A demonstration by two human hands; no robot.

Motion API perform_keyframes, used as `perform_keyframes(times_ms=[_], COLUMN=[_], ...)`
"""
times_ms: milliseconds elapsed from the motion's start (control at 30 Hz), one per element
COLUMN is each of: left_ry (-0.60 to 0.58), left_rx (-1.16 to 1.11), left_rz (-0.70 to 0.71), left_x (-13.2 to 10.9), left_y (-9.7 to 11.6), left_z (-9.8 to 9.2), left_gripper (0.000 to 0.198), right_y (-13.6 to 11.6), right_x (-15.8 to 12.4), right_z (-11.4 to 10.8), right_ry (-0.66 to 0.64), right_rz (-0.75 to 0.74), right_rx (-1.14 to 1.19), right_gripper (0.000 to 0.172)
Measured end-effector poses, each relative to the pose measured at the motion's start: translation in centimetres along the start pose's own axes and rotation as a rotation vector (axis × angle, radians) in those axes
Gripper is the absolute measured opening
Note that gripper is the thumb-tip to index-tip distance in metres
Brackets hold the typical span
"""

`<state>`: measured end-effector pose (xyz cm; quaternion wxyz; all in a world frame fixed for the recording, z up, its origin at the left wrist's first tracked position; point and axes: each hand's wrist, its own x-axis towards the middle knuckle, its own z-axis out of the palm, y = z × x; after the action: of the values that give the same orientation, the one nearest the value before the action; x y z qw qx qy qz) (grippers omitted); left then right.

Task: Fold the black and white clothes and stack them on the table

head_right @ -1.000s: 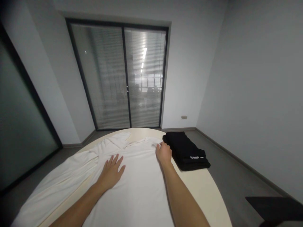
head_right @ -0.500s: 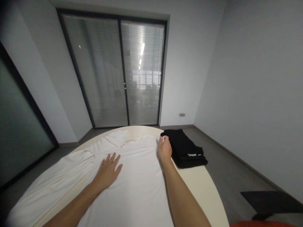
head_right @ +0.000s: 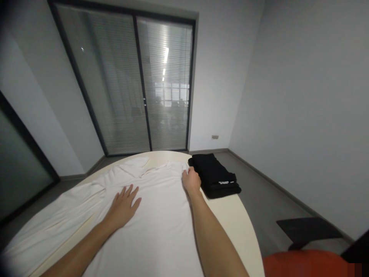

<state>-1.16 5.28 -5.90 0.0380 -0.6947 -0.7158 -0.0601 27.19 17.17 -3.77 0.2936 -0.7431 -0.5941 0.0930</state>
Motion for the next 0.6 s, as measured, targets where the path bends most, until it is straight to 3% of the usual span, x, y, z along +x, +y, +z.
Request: perform_keyframes(times_ms=[167, 267, 400, 500, 600], left_ry=[-0.002, -0.007, -0.004, 0.002, 0.014], left_rx=[0.010, 0.006, 0.006, 0.003, -0.007], left_rz=[0.001, 0.002, 0.001, 0.004, 0.005], left_x=[0.0, 0.0, 0.0, 0.0, 0.0], left_y=[0.1, 0.1, 0.0, 0.0, 0.0], left_z=[-0.1, -0.1, -0.1, 0.0, 0.2], left_gripper=[0.059, 0.059, 0.059, 0.059, 0.058], right_y=[-0.1, -0.4, -0.9, -1.3, -1.8], right_x=[0.2, 0.1, -0.8, -1.5, -1.9], right_z=[-0.5, -0.7, -0.2, 0.2, 0.2], right_ry=[0.130, 0.169, 0.047, -0.080, -0.107], right_rz=[0.022, -0.049, -0.247, -0.342, -0.379], right_rx=[0.091, 0.134, 0.156, 0.087, -0.002], right_gripper=[0.042, 0.042, 0.025, 0.028, 0.027])
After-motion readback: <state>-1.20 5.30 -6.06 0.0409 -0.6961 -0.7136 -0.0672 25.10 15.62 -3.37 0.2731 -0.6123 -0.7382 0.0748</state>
